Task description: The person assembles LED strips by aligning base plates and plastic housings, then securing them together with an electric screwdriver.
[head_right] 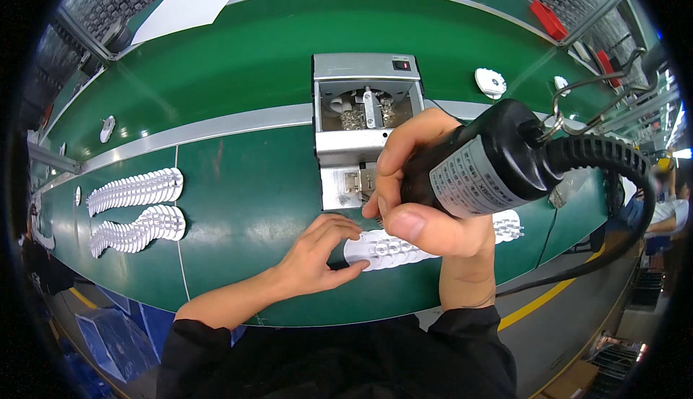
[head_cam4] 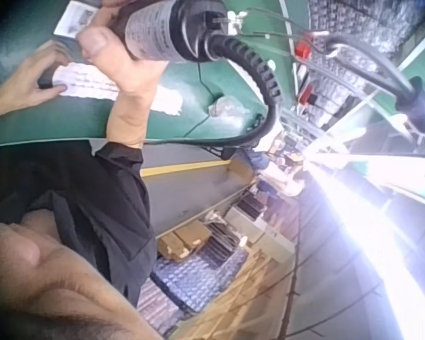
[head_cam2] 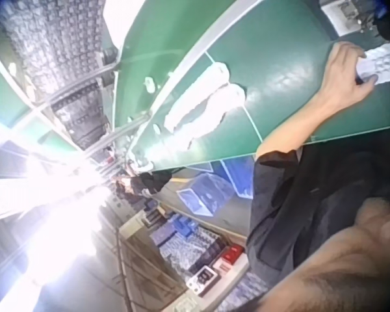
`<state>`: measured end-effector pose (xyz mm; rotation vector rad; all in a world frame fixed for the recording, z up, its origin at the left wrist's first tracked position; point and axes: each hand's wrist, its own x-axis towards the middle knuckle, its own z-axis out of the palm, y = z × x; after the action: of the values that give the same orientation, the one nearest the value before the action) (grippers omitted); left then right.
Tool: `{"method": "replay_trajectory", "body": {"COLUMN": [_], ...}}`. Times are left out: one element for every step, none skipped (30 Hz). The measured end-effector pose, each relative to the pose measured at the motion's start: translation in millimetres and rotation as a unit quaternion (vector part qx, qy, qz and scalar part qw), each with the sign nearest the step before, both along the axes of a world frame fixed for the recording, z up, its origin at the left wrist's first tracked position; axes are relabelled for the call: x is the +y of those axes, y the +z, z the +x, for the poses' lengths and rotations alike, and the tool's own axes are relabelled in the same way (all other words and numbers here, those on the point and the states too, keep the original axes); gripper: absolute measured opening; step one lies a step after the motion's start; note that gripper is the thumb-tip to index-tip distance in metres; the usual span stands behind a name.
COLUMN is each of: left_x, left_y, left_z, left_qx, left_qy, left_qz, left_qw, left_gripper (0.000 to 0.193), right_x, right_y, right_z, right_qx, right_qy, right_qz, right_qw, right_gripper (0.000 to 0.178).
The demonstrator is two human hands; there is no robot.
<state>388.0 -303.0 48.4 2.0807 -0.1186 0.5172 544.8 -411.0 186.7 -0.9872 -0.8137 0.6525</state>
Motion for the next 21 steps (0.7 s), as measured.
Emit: {"method": "replay_trajectory", "body": {"left_x": [-0.1, -0.2, -0.2, -0.3, -0.3, -0.6, -0.7, -0.7, -0.3, 0.1, 0.4, 0.5, 0.3, 0.1, -0.1, -0.1, -0.1, 0.1, 0.2, 0.3, 0.0], "left_y": [0.0, 0.1, 0.1, 0.1, 0.2, 0.5, 0.7, 0.9, 1.0, 1.3, 1.8, 2.0, 1.8, 1.6, 1.6, 1.7, 1.9, 1.8, 1.7, 1.5, 1.8], "left_z": [-0.1, -0.2, -0.1, 0.0, 0.1, 0.0, 0.2, 0.5, 0.7, 0.7, 0.6, 1.0, 1.2, 1.4, 1.1, 1.0, 1.1, 1.4, 1.3, 1.2, 1.2], "left_qx": [0.0, 0.003, 0.006, 0.006, 0.006, 0.007, 0.008, 0.008, 0.008, 0.01, 0.009, 0.008, 0.009, 0.009, 0.009, 0.01, 0.008, 0.006, 0.007, 0.004, 0.001], "left_qy": [0.001, 0.002, 0.003, 0.004, 0.003, 0.002, 0.003, 0.002, 0.001, 0.001, 0.0, -0.001, -0.002, -0.001, 0.001, 0.001, 0.0, 0.0, 0.001, 0.001, 0.002], "left_qz": [-0.001, 0.0, 0.001, 0.0, 0.0, -0.001, -0.002, -0.002, -0.003, -0.003, -0.003, -0.004, -0.004, -0.004, -0.003, -0.004, -0.003, -0.003, -0.002, -0.003, -0.003], "left_qw": [1.0, 1.0, 1.0, 1.0, 1.0, 1.0, 1.0, 1.0, 1.0, 1.0, 1.0, 1.0, 1.0, 1.0, 1.0, 1.0, 1.0, 1.0, 1.0, 1.0, 1.0], "left_gripper": [0.042, 0.042, 0.042, 0.042, 0.042, 0.041, 0.041, 0.041, 0.041, 0.041, 0.041, 0.041, 0.041, 0.041, 0.041, 0.041, 0.04, 0.04, 0.04, 0.04, 0.04], "right_x": [0.5, 1.0, 1.5, 1.8, 1.7, 1.5, 1.0, 0.5, 0.7, 1.5, 2.4, 3.0, 3.6, 4.1, 4.7, 5.3, 5.8, 5.9, 5.4, 4.8, 3.9], "right_y": [-1.8, -4.2, -5.6, -5.8, -5.9, -5.9, -6.7, -8.1, -9.3, -9.3, -8.9, -8.6, -9.5, -11.0, -12.1, -12.4, -12.5, -12.8, -12.4, -11.5, -10.6], "right_z": [0.5, 1.0, 1.6, 2.4, 3.9, 5.3, 7.2, 9.4, 10.9, 11.6, 12.1, 12.6, 13.1, 13.5, 13.8, 14.8, 16.0, 16.8, 16.7, 16.4, 16.2], "right_qx": [0.0, 0.005, 0.01, 0.011, 0.01, 0.009, 0.01, 0.001, -0.007, -0.006, 0.005, 0.015, 0.016, 0.018, 0.02, 0.021, 0.013, 0.005, 0.006, 0.015, 0.024], "right_qy": [0.001, 0.001, 0.0, 0.001, 0.01, 0.019, 0.02, 0.032, 0.044, 0.045, 0.058, 0.07, 0.07, 0.078, 0.088, 0.088, 0.088, 0.089, 0.089, 0.083, 0.076], "right_qz": [-0.001, -0.001, 0.0, -0.001, -0.001, 0.0, -0.001, 0.002, 0.006, 0.006, 0.0, -0.006, -0.006, -0.001, 0.005, 0.005, 0.003, 0.001, 0.001, -0.009, -0.019], "right_qw": [1.0, 1.0, 1.0, 1.0, 1.0, 1.0, 1.0, 0.999, 0.999, 0.999, 0.998, 0.997, 0.997, 0.997, 0.996, 0.996, 0.996, 0.996, 0.996, 0.996, 0.997], "right_gripper": [0.044, 0.045, 0.046, 0.046, 0.046, 0.047, 0.047, 0.047, 0.048, 0.048, 0.048, 0.049, 0.049, 0.05, 0.051, 0.051, 0.051, 0.051, 0.051, 0.052, 0.053]}}
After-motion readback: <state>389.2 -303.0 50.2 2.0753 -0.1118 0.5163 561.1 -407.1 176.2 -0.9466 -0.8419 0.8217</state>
